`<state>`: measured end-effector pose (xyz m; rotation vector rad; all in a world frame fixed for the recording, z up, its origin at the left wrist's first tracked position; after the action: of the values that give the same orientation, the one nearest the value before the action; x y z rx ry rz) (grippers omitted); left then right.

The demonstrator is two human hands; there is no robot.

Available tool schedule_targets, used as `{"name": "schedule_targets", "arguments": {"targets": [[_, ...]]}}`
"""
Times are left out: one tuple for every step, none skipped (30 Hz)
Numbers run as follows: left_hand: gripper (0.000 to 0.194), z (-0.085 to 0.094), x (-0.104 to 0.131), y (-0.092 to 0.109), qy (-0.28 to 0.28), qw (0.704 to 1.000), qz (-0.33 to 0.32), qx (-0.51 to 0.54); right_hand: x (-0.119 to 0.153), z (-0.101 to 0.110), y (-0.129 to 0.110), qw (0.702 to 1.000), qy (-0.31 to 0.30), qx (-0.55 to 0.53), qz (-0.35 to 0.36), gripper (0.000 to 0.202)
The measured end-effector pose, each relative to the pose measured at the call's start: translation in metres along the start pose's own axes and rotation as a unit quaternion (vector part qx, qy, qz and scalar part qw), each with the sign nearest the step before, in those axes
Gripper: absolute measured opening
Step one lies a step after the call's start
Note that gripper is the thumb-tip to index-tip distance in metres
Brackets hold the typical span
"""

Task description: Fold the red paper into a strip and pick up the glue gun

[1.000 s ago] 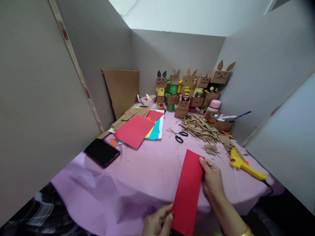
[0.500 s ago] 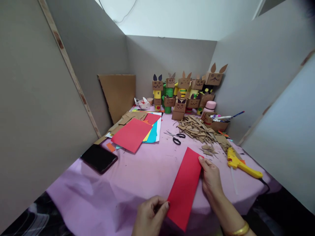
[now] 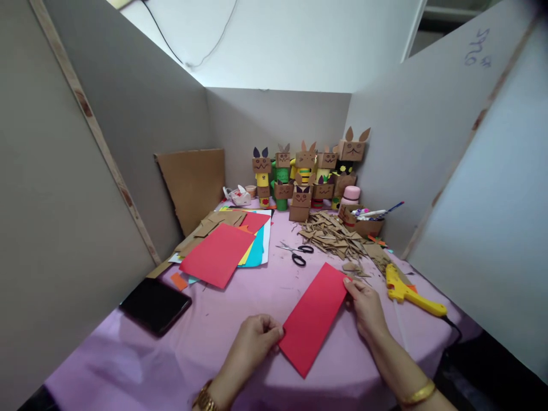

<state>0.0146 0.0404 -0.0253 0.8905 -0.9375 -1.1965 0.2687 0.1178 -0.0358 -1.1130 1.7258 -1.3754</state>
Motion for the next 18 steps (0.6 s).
{"name": "schedule_targets", "arguments": {"targets": [[0.022,0.0,0.0,0.0,-0.004,1.0,0.001,0.002,0.0,0.0,0.001,1.0,-0.001,0.002,-0.001,0.033],[0.022,0.0,0.001,0.0,-0.005,1.0,0.002,0.004,0.0,-0.001,0.001,1.0,-0.001,0.003,-0.002,0.033],[0.022,0.0,0.001,0.0,-0.005,1.0,0.002,0.004,0.0,-0.001,0.001,1.0,-0.001,0.004,-0.002,0.033],[0.023,0.0,0.001,0.0,-0.003,1.0,0.001,0.005,0.0,-0.002,0.0,1.0,-0.002,0.005,-0.002,0.033],[0.023,0.0,0.001,-0.001,-0.002,1.0,0.0,0.005,0.001,-0.003,-0.001,1.0,-0.002,0.005,-0.002,0.033],[0.023,0.0,0.001,-0.002,-0.001,1.0,-0.002,0.006,0.001,-0.003,-0.002,1.0,-0.003,0.005,0.0,0.033],[0.022,0.0,0.0,-0.003,-0.001,1.0,-0.004,0.006,0.001,-0.004,-0.003,1.0,-0.004,0.005,0.002,0.033],[0.022,0.0,0.0,-0.003,-0.001,1.0,-0.006,0.007,0.002,-0.004,-0.004,1.0,-0.005,0.004,0.003,0.033],[0.023,0.0,-0.001,-0.004,-0.001,1.0,-0.009,0.006,0.002,-0.004,-0.005,1.0,-0.005,0.004,0.005,0.033],[0.023,0.0,-0.001,-0.005,0.001,1.0,-0.013,0.006,0.002,-0.004,-0.005,1.0,-0.005,0.003,0.007,0.033],[0.023,0.001,-0.001,-0.006,0.003,1.0,-0.017,0.004,0.003,-0.005,-0.005,1.0,-0.005,0.003,0.008,0.033],[0.023,0.001,0.0,-0.006,0.007,1.0,-0.022,0.003,0.003,-0.005,-0.005,1.0,-0.004,0.002,0.009,0.033],[0.024,0.003,0.001,-0.005,0.012,1.0,-0.028,0.001,0.003,-0.005,-0.005,1.0,-0.005,0.002,0.009,0.033],[0.027,0.004,0.003,-0.005,0.019,0.999,-0.035,-0.002,0.003,-0.005,-0.005,1.0,-0.005,0.002,0.01,0.033],[0.032,0.005,0.004,-0.004,0.026,0.999,-0.042,-0.006,0.003,-0.005,-0.005,1.0,-0.005,0.003,0.011,0.033],[0.036,0.006,0.007,-0.002,0.031,0.998,-0.049,-0.011,0.003,-0.005,-0.005,1.0,-0.005,0.004,0.011,0.033],[0.037,0.007,0.009,-0.001,0.034,0.998,-0.056,-0.017,0.003,-0.005,-0.005,1.0,-0.004,0.006,0.013,0.033],[0.036,0.007,0.011,0.002,0.034,0.997,-0.063,-0.025,0.003,-0.005,-0.005,1.0,-0.003,0.008,0.014,0.033]]}}
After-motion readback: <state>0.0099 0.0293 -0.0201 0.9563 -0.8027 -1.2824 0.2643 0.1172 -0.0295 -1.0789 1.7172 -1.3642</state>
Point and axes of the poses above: each hand's wrist, its own x-axis away from the middle knuckle, its own z-axis out of the back of the hand, y = z × x, the point moved 8 cm from there along -x, towards the middle knuckle, and after that the axes turned 9 degrees about y, right-handed, at the moved point
